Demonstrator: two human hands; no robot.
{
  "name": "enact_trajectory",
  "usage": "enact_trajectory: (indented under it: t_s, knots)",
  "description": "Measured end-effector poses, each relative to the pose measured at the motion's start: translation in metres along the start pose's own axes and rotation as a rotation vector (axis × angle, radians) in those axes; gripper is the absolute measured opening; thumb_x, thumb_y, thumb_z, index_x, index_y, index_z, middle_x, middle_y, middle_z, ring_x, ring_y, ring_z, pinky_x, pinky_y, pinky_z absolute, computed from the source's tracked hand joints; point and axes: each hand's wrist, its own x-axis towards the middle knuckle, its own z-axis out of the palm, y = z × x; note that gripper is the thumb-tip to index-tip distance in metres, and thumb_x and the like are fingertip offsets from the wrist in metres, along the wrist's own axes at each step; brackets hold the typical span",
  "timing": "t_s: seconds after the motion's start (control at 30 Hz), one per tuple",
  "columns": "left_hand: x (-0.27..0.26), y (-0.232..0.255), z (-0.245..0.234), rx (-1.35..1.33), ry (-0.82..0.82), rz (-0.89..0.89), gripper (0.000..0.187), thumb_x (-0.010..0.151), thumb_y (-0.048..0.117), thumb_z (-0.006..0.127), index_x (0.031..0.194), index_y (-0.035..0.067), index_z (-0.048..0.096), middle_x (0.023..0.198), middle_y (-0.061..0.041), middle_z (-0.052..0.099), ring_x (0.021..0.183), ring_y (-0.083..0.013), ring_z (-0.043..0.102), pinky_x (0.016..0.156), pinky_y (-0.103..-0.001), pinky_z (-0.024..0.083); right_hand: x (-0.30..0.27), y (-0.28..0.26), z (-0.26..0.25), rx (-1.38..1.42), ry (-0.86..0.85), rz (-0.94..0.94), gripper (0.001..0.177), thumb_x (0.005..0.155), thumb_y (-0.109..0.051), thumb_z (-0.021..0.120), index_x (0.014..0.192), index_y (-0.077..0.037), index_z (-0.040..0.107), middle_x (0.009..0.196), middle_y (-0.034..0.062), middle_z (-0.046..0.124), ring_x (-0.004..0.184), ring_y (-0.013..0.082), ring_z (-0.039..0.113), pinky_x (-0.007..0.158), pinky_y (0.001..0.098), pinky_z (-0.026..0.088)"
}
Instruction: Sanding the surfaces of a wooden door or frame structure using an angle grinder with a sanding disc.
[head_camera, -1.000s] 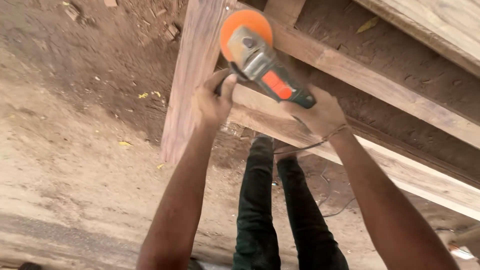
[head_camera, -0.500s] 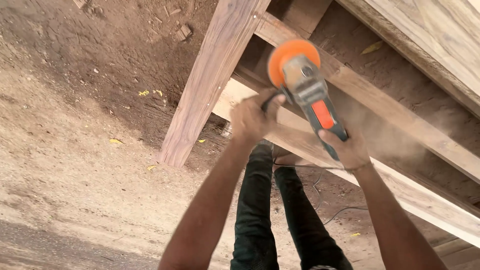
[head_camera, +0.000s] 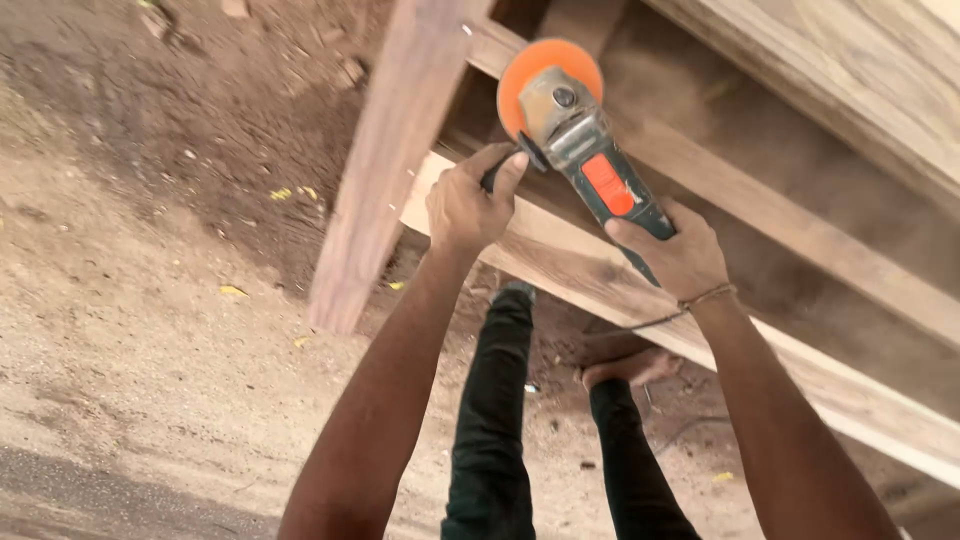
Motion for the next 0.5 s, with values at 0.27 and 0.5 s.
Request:
enact_trajectory:
  t_s: [0.27,0.5]
  knots:
    - [-0.035,0.041,0.077,-0.054,-0.086,0.086,0.041,0.098,0.054,0.059,0.109,0.019,0.076,0.085,-0.009,0.077,0.085,-0.0305,0.076,0.074,-0.042,0.058,-0.042,0.086,-0.042,-0.023,0.058,0.121,0.058,0.078,-0.056,0.081,0.106,-0.005,0.075,0.087,0.0089,0.074,0.082,0.0174,0.070,0.075,0.0337,0.054]
    - [-0.078,0.077,0.149,0.016,-0.224,0.053,0.042,0.096,0.056,0.058,0.113,0.022,0.075,0.083,-0.007,0.077,0.083,-0.0290,0.075,0.076,-0.044,0.057,-0.080,0.174,-0.075,0.115,0.098,0.193,0.062,0.078,-0.055,0.079,0.117,-0.008,0.073,0.088,0.0069,0.074,0.078,0.0149,0.070,0.072,0.0314,0.056]
